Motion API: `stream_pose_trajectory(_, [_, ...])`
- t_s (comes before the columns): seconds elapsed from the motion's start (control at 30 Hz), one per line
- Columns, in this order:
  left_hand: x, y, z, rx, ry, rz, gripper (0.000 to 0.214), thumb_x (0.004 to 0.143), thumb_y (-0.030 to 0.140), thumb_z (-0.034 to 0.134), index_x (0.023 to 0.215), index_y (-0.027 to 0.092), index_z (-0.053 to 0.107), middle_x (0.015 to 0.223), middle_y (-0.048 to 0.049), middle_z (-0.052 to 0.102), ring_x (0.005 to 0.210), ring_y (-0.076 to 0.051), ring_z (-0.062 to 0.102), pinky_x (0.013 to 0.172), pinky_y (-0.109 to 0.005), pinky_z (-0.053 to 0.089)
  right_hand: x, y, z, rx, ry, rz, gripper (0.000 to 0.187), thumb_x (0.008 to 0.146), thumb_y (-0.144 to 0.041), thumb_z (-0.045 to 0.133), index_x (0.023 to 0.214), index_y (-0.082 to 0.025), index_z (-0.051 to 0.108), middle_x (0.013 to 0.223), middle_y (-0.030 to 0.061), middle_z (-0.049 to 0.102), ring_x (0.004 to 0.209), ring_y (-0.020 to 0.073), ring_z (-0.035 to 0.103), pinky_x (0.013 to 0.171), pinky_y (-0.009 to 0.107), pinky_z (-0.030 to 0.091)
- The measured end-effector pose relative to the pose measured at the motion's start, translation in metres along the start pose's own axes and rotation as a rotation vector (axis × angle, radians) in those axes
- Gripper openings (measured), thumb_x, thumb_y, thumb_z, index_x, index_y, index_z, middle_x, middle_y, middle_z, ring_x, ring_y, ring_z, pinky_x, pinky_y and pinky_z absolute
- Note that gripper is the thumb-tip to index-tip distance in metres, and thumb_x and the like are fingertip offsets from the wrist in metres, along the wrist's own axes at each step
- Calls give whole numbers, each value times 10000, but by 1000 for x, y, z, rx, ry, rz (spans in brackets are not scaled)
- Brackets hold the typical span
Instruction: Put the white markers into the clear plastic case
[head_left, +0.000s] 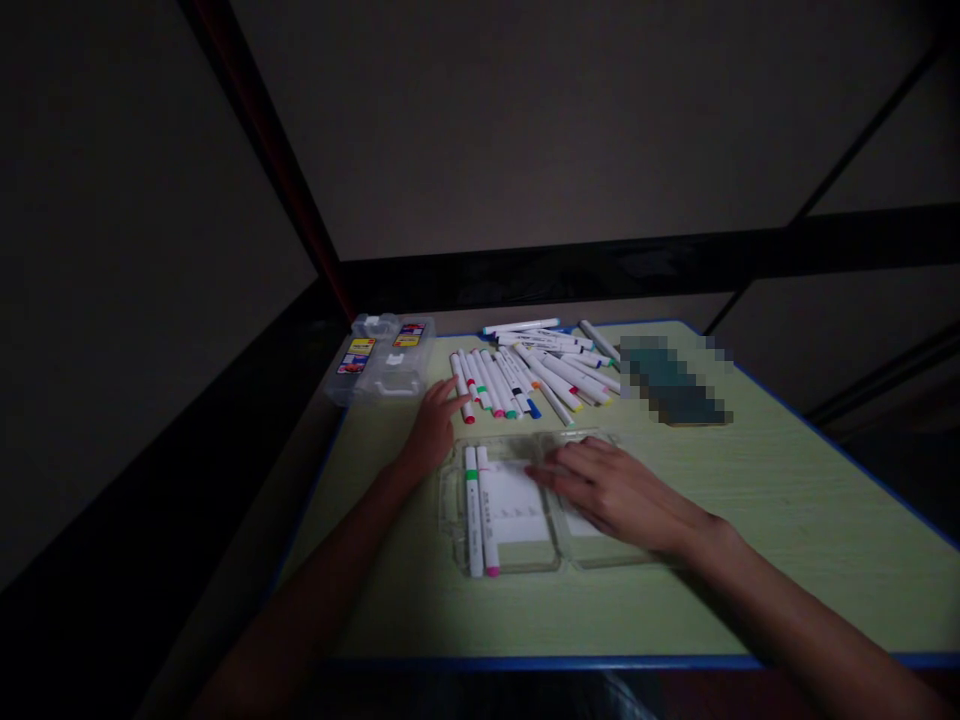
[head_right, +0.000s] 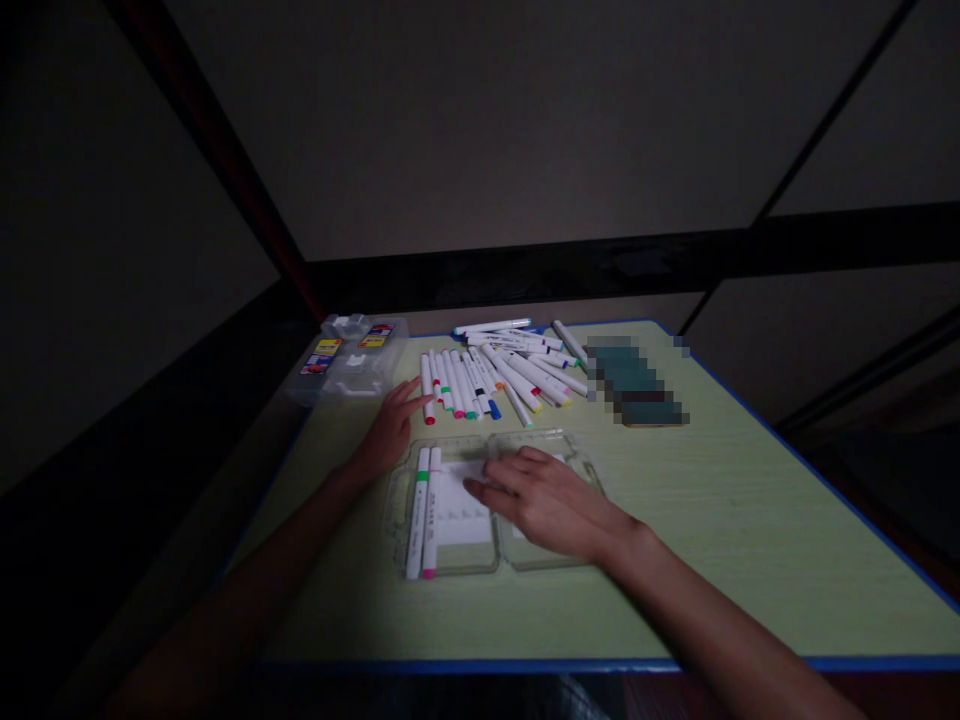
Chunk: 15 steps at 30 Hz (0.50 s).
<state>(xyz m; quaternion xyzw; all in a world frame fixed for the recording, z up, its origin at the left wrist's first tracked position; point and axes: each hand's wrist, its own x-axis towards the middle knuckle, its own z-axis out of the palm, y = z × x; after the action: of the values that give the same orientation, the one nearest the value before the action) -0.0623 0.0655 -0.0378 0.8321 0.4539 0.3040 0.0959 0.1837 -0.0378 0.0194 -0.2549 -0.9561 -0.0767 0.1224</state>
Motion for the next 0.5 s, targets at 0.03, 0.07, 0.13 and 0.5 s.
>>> stream_pose_trajectory(0.03, [0,0,1,10,-3,-6,595,604,-72,293,1091,135,567,1339,-79,381,1250,-207,290,1051,-455,247,-2,4,-2,-13,4,70,315,873,-139,361,1156,-157,500,895,84,567,810,190,516,697,337,408])
stream_pose_trajectory(0.07, [0,0,1,19,-1,-13,586,612,-75,292,1081,136,573,1336,-80,386,1250,-208,291,1050,-456,249,-3,9,-3,-22,5,142,326,866,-139,370,1164,-171,499,938,93,560,852,200,511,719,345,401])
stream_pose_trajectory(0.13, [0,1,1,32,12,-25,553,633,-72,296,1064,130,578,1320,-93,405,1240,-209,310,1042,-449,266,-8,20,-3,-46,16,279,338,847,-145,386,1163,-172,503,1005,115,538,904,227,497,740,358,394])
stream_pose_trajectory(0.5, [1,8,-5,83,-63,35,480,728,-23,320,1128,144,529,1287,-102,464,1216,-209,360,1003,-465,286,-22,52,12,44,120,518,317,788,-140,422,1081,-139,543,1036,121,505,949,243,497,803,363,419])
